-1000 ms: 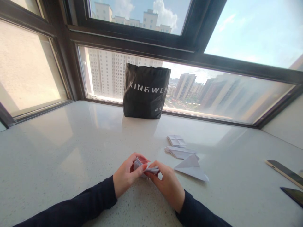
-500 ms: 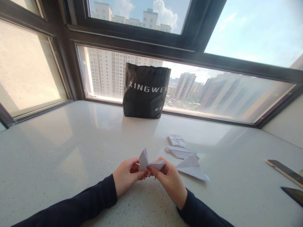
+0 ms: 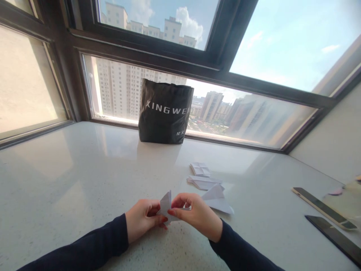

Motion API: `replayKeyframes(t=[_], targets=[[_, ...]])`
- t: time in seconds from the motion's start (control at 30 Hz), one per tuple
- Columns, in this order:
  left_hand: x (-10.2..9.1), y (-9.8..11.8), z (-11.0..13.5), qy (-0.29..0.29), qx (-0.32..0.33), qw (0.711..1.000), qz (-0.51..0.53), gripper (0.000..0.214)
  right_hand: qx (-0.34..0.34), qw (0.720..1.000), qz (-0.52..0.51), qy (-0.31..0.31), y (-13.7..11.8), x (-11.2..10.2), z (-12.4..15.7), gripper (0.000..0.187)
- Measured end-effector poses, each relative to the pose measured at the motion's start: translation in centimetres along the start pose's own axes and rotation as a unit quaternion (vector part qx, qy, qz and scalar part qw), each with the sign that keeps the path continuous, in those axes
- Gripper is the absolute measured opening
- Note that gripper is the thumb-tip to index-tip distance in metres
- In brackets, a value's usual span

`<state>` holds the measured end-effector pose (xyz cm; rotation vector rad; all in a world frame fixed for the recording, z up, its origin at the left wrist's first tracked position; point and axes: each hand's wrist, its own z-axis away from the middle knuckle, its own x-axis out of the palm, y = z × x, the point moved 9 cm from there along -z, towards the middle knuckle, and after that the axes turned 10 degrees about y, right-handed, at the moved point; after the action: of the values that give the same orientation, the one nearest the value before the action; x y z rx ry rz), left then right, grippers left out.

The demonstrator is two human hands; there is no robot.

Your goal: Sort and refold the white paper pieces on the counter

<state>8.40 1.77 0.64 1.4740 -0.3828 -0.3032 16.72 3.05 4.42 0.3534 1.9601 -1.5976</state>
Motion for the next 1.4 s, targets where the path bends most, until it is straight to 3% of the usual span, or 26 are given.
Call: replayKeyframes(t=[0.1,0.2,0.3,0.43,0.6,0.7,0.93,1.17,1.4], targets=[[0.8,0.4,0.6,-0.031,0.014,0.997,-0.070,0.030,0.019,1.000,0.016,0.012,-0.2,-0.5,1.1,0.011],[0.7,0.3,0.8,-0.026,0.017,0.990,-0.136,0.038,0.036,0.998,0.047,-0.001,0.3,-1.3,2.4,0.011],[0.4,0.2,0.6,-0.022,0.014,0.995,-0.101,0.050,0.078,0.990,0.099,-0.064,2.2,-2.9,3.8,0.009],[0.4,0.1,0.4,-0.031,0.009,0.997,-0.072,0.051,0.121,0.965,0.192,-0.135,4.8,-6.3,5.3,0.011],[0.4,0.1,0.3,-0.018,-0.003,0.997,-0.071,0.050,0.066,0.925,0.351,-0.127,4.8,-9.3,4.5,0.016],[0.5,0.1,0.3,-0.024,-0.009,0.998,-0.055,0.050,0.044,0.918,0.372,-0.129,4.5,-9.4,3.6,0.014],[0.5,-0.1,0.1,-0.027,-0.018,0.999,-0.039,0.050,0.068,0.941,0.278,-0.180,5.1,-8.4,3.3,0.013],[0.5,-0.3,0.2,-0.026,-0.016,0.999,-0.042,0.046,-0.014,0.901,0.416,-0.123,4.1,-8.6,2.8,0.005],[0.5,-0.3,0.3,-0.024,-0.019,0.999,-0.043,0.045,-0.052,0.901,0.422,-0.090,3.8,-8.6,2.9,0.002]])
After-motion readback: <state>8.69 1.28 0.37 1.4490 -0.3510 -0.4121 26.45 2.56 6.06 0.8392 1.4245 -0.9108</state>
